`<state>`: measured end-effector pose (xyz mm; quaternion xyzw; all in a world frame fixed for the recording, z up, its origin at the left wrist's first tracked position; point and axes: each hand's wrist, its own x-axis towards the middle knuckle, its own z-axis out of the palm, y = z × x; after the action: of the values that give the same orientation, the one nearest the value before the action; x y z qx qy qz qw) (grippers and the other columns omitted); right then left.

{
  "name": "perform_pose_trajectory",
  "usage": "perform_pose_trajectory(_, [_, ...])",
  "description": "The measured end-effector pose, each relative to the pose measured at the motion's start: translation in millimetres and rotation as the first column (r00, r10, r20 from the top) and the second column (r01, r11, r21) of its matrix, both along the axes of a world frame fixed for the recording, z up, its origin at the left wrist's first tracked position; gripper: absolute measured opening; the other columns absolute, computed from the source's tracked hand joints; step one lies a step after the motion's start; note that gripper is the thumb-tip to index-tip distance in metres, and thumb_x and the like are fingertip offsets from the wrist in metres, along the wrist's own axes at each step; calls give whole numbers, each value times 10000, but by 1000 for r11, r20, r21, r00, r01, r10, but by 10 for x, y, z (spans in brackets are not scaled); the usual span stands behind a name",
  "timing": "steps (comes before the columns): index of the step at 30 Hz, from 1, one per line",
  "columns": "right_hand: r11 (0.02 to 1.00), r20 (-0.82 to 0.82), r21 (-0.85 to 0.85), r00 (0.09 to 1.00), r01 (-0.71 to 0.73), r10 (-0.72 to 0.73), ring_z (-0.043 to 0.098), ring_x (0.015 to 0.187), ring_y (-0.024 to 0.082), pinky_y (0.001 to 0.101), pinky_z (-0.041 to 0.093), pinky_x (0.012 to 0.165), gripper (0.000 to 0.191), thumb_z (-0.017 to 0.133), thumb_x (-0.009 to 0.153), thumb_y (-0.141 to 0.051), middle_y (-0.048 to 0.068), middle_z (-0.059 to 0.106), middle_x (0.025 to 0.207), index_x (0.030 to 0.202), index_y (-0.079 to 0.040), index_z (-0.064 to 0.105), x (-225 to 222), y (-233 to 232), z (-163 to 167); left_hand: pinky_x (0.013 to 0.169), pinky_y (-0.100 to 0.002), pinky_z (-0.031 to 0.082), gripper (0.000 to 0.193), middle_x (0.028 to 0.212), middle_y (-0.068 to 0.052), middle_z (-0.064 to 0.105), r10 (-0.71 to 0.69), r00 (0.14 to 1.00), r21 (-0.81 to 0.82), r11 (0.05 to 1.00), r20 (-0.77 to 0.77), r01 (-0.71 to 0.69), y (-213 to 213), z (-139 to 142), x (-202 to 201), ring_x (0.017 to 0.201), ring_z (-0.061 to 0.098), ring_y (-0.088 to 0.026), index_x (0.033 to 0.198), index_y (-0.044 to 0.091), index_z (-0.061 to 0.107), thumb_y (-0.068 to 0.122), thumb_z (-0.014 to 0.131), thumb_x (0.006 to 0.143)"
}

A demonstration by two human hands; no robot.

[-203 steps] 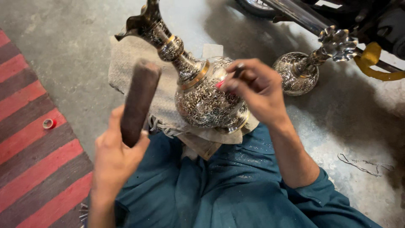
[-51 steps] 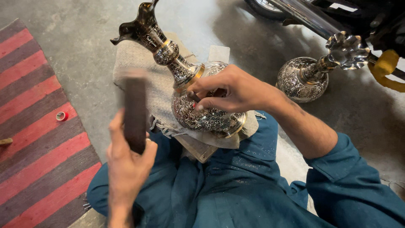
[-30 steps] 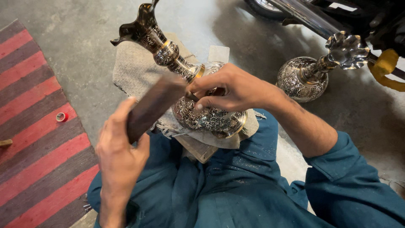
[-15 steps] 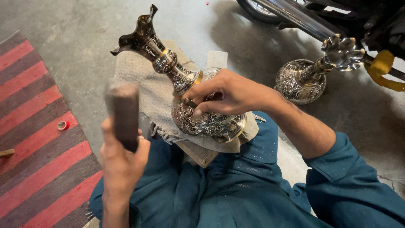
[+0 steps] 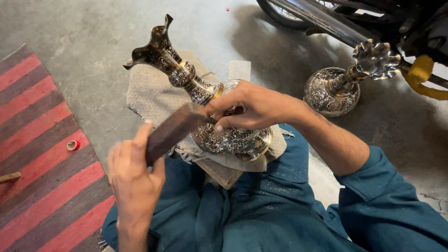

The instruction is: The person sits cross-legged on the floor with an ornate metal vase resting on a cloth pad on their lap. They hold a chisel against the vase's embossed surface and strike it with a wooden mallet, repositioning the chisel repeatedly to work the decorative pattern, occasionally rotating the vase.

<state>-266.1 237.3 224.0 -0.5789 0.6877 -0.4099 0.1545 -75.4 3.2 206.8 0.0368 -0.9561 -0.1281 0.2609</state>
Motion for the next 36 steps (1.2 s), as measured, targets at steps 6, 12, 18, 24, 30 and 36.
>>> perform_pose_trajectory(6, [1000, -10, 8, 1000, -16, 16, 731, 787, 161, 352, 572, 710, 399, 778, 912, -270, 47, 787, 893, 1259, -85, 715, -22, -18, -3, 988, -453, 538, 692, 1311, -213, 635, -100, 983, 297, 944, -151, 141, 25, -62, 6, 1201, 644, -403, 1428, 72, 497, -89, 670, 777])
perform_pose_trajectory(12, [999, -22, -24, 999, -45, 44, 729, 813, 158, 354, 570, 739, 375, 773, 932, -261, 35, 778, 898, 1251, -70, 717, -38, -5, -14, 845, -410, 558, 630, 986, -80, 673, 25, 998, 674, 739, -63, 24, -69, -329, 14, 890, 682, -277, 1421, 116, 454, 1, 703, 854])
perform_pose_trajectory(18, [997, 1, -42, 998, -69, 69, 718, 769, 144, 346, 557, 696, 394, 772, 926, -257, 24, 780, 897, 1258, -57, 705, -61, -17, -22, 875, -420, 556, 585, 1074, -96, 667, 6, 990, 744, 661, -143, 104, -64, -377, 16, 894, 656, -265, 1414, 125, 452, -15, 707, 907])
perform_pose_trajectory(24, [996, 18, -31, 996, -87, 87, 708, 750, 141, 344, 547, 684, 398, 772, 930, -253, 11, 773, 882, 1272, -64, 703, -77, -10, -16, 1015, -425, 524, 685, 1365, -117, 594, 22, 989, 510, 858, -144, 55, -34, -205, 8, 1204, 641, -307, 1461, 105, 430, 12, 663, 823])
perform_pose_trajectory(30, [999, 63, 17, 998, -33, 32, 667, 672, 143, 338, 515, 622, 402, 780, 902, -251, 15, 766, 827, 1272, -102, 724, -49, -21, -7, 950, -520, 506, 684, 1033, -194, 640, 207, 966, -38, 978, 153, -204, -57, -246, -20, 1042, 643, -403, 1465, 142, 590, -9, 755, 818])
perform_pose_trajectory(36, [994, 31, -86, 998, 61, -59, 709, 757, 133, 320, 551, 663, 392, 800, 921, -235, 47, 763, 888, 1274, -89, 709, 22, 26, -14, 807, -358, 579, 447, 984, -125, 746, 83, 993, 660, 743, 78, -114, -94, -475, 56, 845, 738, -221, 1291, 41, 553, 36, 718, 876])
